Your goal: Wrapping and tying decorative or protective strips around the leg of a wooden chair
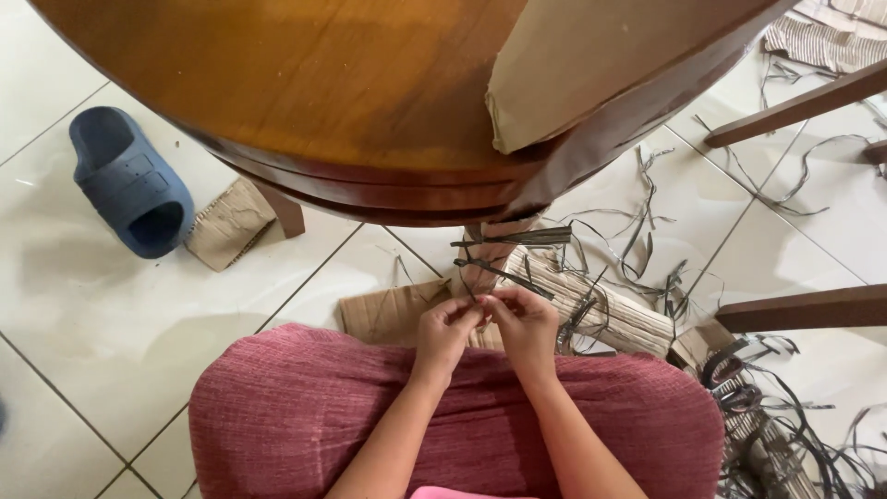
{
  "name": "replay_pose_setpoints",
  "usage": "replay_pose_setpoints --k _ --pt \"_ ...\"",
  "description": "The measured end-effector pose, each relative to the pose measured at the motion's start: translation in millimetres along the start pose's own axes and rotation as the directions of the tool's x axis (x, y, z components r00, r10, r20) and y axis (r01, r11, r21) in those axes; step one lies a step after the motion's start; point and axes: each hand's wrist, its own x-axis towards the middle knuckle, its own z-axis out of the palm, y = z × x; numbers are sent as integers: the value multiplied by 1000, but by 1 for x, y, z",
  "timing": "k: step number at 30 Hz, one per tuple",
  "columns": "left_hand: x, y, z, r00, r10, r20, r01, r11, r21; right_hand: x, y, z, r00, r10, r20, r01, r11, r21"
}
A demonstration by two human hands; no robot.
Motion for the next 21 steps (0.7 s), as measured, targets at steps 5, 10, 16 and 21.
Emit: replay_pose_setpoints --k 5,10,16,21 --pt "4 -4 -6 1000 9 4 -9 1000 0 9 13 7 945 324 44 -327 930 170" --pt "4 -5 -5 996 63 57 -66 996 59 17 39 8 826 526 203 -564 766 309" --pt "13 -16 -8 993 82 90 -96 982 160 19 41 1 765 603 226 -644 719 262" --pt "16 -17 -12 989 80 126 -108 965 239 17 65 -11 798 563 218 -601 707 373"
